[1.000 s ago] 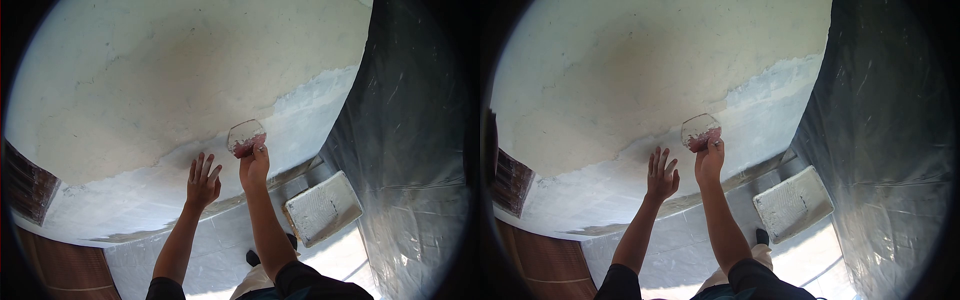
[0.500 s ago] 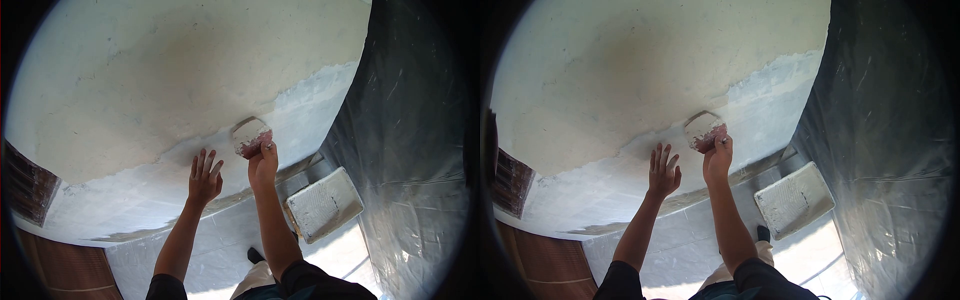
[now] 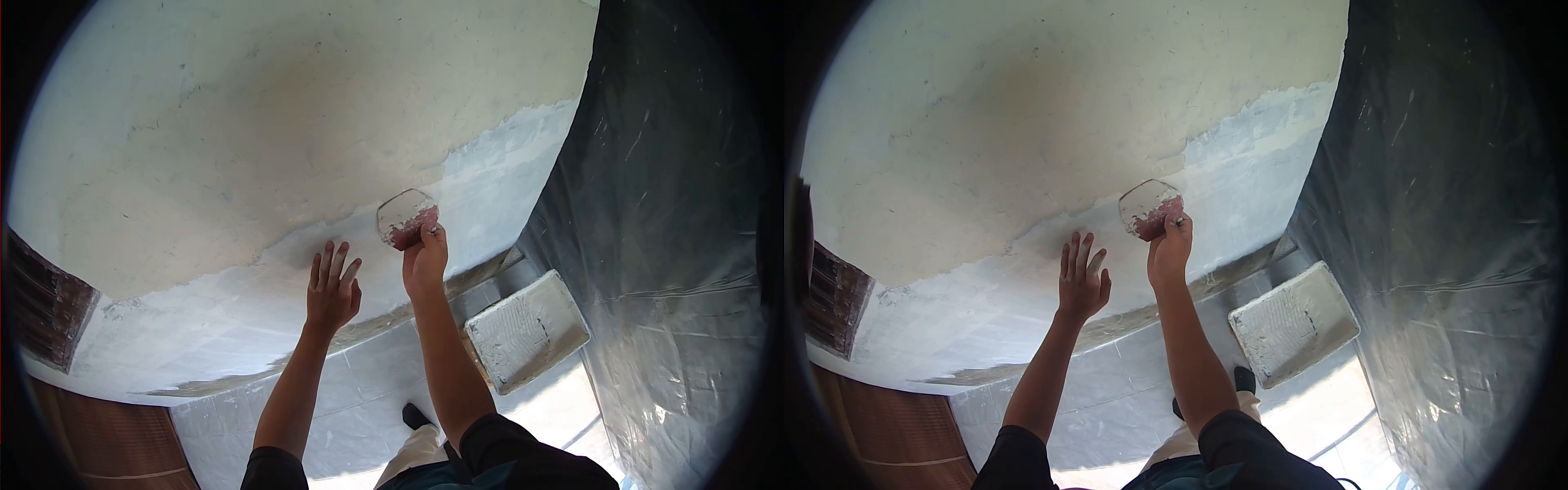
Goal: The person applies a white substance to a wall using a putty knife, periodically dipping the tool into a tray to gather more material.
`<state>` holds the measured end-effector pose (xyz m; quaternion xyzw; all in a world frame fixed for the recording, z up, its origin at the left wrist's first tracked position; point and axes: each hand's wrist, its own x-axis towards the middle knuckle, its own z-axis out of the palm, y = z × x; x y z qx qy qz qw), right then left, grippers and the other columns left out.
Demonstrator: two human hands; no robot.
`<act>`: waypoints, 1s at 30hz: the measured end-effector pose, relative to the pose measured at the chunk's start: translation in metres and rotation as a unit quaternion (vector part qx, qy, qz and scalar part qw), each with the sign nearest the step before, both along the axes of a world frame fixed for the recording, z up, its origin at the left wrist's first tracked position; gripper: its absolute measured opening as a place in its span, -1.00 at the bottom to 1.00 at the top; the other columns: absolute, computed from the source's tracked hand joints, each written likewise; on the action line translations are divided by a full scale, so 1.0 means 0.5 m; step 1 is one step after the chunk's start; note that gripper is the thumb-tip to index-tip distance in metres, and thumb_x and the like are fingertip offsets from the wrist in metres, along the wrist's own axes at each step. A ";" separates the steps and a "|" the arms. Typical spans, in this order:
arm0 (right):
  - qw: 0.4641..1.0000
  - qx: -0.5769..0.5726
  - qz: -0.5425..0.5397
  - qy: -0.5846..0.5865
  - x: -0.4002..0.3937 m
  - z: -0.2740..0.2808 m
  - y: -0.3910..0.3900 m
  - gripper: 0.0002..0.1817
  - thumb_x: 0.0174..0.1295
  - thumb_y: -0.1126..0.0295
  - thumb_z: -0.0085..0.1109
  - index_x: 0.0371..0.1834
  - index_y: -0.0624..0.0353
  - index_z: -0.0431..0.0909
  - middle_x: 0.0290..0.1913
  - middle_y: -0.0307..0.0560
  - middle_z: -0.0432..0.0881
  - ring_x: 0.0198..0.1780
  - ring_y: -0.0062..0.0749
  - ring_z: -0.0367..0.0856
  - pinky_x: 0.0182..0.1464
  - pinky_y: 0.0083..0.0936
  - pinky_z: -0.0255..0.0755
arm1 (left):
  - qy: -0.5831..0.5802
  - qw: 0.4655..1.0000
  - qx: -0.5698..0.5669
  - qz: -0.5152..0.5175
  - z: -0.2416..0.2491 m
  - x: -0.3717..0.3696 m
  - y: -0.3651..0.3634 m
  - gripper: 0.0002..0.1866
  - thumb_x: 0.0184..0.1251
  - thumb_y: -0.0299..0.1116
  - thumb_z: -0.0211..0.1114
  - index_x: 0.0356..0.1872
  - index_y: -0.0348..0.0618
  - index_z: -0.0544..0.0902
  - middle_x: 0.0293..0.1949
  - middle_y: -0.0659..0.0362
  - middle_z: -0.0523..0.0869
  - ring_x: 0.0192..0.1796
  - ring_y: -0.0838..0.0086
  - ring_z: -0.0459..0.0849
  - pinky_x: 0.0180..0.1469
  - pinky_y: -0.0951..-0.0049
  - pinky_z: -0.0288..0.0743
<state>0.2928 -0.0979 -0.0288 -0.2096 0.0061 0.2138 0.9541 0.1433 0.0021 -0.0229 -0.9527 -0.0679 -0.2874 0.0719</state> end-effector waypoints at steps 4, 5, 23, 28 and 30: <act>1.000 0.006 -0.014 0.018 -0.009 -0.003 -0.048 -0.82 0.38 0.50 -0.19 -0.01 0.23 0.31 0.04 -0.01 0.45 0.07 -0.34 0.45 0.16 -0.31 0.37 | 0.009 1.000 0.005 -0.002 -0.001 -0.001 0.006 -0.53 0.12 -0.44 0.19 0.13 -0.06 0.39 0.37 0.00 0.21 0.45 -0.01 0.09 0.38 -0.10 0.05; 1.000 0.016 -0.024 0.006 -0.005 -0.002 -0.062 -0.82 0.38 0.50 -0.19 0.00 0.23 0.31 0.06 0.00 0.44 0.08 -0.32 0.46 0.18 -0.29 0.37 | 0.024 0.999 0.022 -0.001 -0.003 -0.001 0.006 -0.57 0.13 -0.42 0.19 0.09 -0.14 0.43 0.37 -0.04 0.18 0.45 -0.05 0.05 0.40 -0.12 0.00; 0.975 0.143 0.074 0.150 -0.085 0.021 -0.016 -0.77 0.37 0.45 -0.14 0.05 0.20 0.36 0.03 -0.03 0.53 0.06 -0.28 0.53 0.13 -0.31 0.46 | 0.036 0.999 0.000 -0.015 0.037 -0.050 0.009 -0.42 0.08 -0.50 0.19 0.19 0.03 0.31 0.37 -0.01 0.22 0.44 -0.03 0.10 0.40 -0.11 0.02; 0.980 0.170 0.044 0.096 -0.059 0.028 0.019 -0.80 0.38 0.48 -0.14 0.03 0.20 0.31 0.08 0.01 0.48 0.09 -0.25 0.52 0.16 -0.29 0.46 | 0.049 0.998 0.006 -0.023 0.043 -0.060 0.012 -0.42 0.08 -0.50 0.19 0.20 0.03 0.31 0.37 -0.02 0.22 0.44 -0.03 0.10 0.40 -0.10 0.02; 0.981 0.157 0.065 0.095 -0.063 0.018 0.021 -0.78 0.40 0.48 -0.17 0.08 0.19 0.26 0.12 0.05 0.43 0.16 -0.19 0.47 0.17 -0.25 0.45 | 0.049 0.999 0.004 -0.018 0.045 -0.062 0.011 -0.41 0.08 -0.50 0.19 0.21 0.02 0.30 0.37 -0.02 0.22 0.44 -0.03 0.11 0.40 -0.10 0.03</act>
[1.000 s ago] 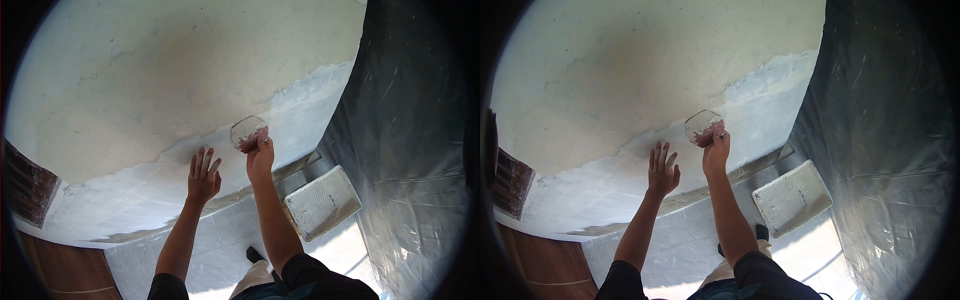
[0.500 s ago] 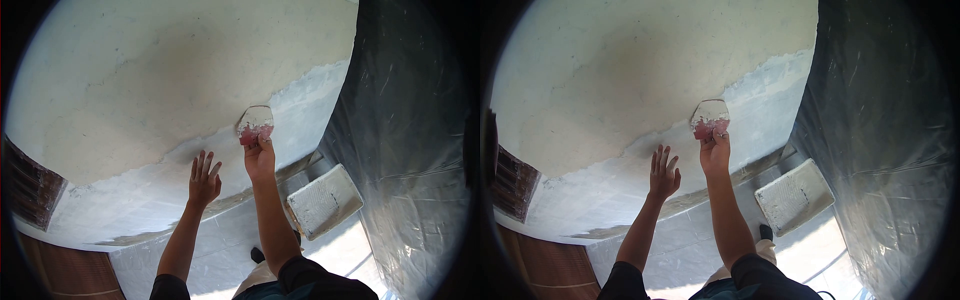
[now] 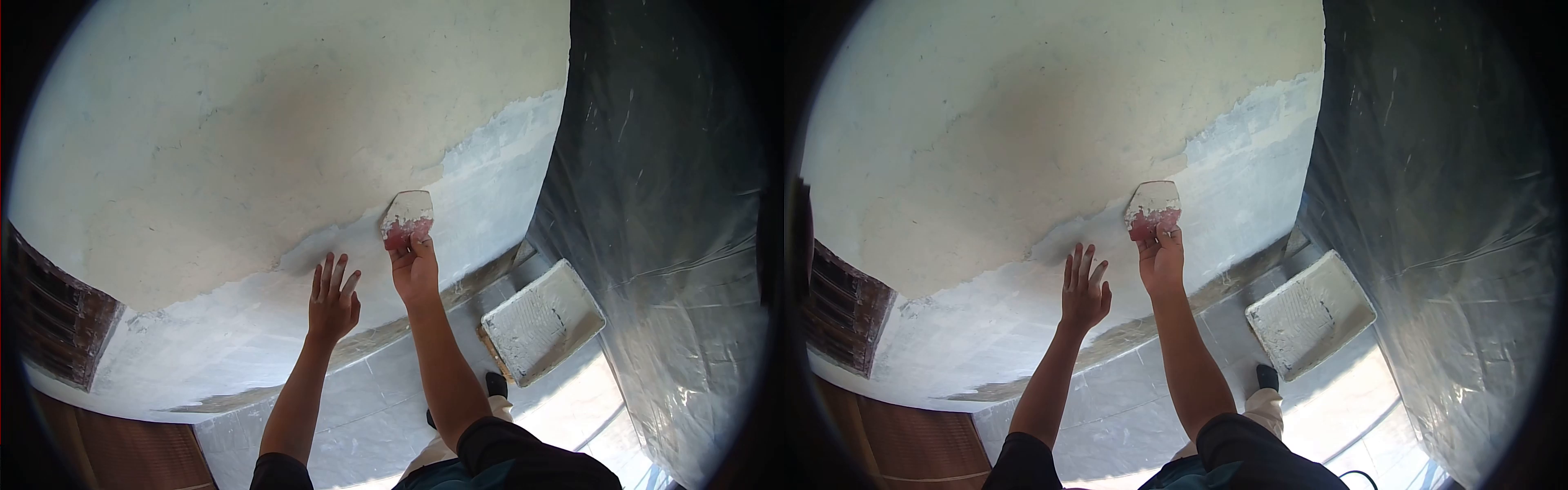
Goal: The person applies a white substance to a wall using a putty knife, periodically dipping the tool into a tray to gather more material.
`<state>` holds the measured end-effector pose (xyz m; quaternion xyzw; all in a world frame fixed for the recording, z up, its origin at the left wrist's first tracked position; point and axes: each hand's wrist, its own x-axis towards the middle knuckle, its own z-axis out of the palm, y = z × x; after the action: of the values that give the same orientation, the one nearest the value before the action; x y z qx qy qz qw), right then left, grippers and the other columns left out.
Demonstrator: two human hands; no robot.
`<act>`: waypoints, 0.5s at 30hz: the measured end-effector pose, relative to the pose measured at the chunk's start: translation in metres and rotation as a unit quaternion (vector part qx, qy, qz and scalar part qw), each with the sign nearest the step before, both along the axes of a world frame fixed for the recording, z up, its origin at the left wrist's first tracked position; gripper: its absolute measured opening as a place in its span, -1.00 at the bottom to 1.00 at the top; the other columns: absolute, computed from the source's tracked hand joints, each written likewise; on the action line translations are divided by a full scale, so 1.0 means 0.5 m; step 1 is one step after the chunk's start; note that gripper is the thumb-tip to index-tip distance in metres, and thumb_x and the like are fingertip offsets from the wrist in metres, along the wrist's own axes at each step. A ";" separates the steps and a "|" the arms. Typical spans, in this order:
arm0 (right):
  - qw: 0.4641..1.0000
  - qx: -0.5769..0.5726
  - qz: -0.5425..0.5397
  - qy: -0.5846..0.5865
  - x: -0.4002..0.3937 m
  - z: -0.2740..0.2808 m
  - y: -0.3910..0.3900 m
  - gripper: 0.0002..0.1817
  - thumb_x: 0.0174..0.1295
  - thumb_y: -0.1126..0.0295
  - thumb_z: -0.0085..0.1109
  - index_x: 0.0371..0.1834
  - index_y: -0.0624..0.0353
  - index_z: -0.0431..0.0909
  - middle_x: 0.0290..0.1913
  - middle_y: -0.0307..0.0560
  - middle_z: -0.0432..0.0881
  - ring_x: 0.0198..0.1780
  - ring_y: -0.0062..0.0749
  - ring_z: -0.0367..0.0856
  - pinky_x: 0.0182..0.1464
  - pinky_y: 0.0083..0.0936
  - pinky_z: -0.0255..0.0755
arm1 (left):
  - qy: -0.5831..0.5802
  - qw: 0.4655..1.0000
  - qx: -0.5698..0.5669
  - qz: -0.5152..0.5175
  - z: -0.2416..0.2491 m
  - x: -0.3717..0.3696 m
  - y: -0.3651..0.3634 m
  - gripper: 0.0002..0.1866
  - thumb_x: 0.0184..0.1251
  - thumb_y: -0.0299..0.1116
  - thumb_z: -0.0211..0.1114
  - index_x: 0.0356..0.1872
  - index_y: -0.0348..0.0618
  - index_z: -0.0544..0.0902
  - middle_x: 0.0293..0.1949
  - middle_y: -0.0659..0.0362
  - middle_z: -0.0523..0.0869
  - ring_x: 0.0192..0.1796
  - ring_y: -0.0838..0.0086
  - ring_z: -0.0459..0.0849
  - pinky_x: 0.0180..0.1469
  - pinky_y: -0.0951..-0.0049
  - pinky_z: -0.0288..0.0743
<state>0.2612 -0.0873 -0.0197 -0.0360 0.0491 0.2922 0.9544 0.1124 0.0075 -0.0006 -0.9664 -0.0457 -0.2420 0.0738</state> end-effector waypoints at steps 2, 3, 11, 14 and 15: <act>1.000 -0.009 -0.012 0.004 -0.017 -0.015 -0.019 -0.79 0.39 0.46 -0.14 0.06 0.18 0.29 0.11 0.01 0.45 0.12 -0.23 0.50 0.16 -0.29 0.45 | 0.003 1.000 0.000 0.000 0.000 0.000 0.000 -0.41 0.07 -0.51 0.19 0.21 0.02 0.30 0.38 -0.02 0.22 0.44 -0.03 0.11 0.39 -0.11 0.03; 1.000 -0.020 -0.021 0.008 -0.020 -0.008 -0.030 -0.79 0.38 0.44 -0.11 0.04 0.17 0.32 0.10 -0.03 0.47 0.07 -0.28 0.52 0.16 -0.33 0.45 | 0.006 1.000 -0.001 0.003 -0.001 0.001 0.001 -0.40 0.07 -0.51 0.19 0.21 0.01 0.30 0.38 -0.02 0.22 0.44 -0.02 0.11 0.39 -0.11 0.03; 1.000 -0.024 0.005 -0.010 0.010 -0.037 -0.008 -0.79 0.38 0.48 -0.12 0.05 0.12 0.32 0.06 -0.07 0.50 0.07 -0.31 0.52 0.14 -0.35 0.45 | 0.013 1.000 0.008 0.015 -0.009 0.007 -0.002 -0.39 0.05 -0.50 0.20 0.22 0.00 0.29 0.40 -0.01 0.17 0.45 -0.03 0.07 0.40 -0.13 0.01; 0.999 -0.006 -0.016 -0.036 0.008 -0.018 -0.028 -0.77 0.38 0.45 -0.10 0.07 0.09 0.31 0.10 -0.06 0.47 0.12 -0.25 0.49 0.17 -0.29 0.43 | 0.009 1.000 0.012 0.015 -0.010 0.009 0.003 -0.38 0.05 -0.48 0.21 0.23 0.00 0.29 0.41 0.00 0.15 0.46 -0.04 0.04 0.40 -0.13 0.00; 0.998 0.010 -0.032 -0.049 0.007 -0.019 -0.031 -0.76 0.39 0.43 -0.10 0.09 0.09 0.30 0.14 -0.06 0.45 0.14 -0.21 0.48 0.19 -0.25 0.43 | 0.016 1.000 0.013 0.017 -0.013 0.006 0.000 -0.37 0.05 -0.48 0.22 0.23 0.01 0.28 0.42 0.00 0.13 0.46 -0.04 0.03 0.40 -0.13 -0.01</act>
<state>0.2649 -0.1027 -0.0294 -0.0393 0.0004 0.2596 0.9649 0.1154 0.0077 -0.0071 -0.9681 -0.0576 -0.2260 0.0916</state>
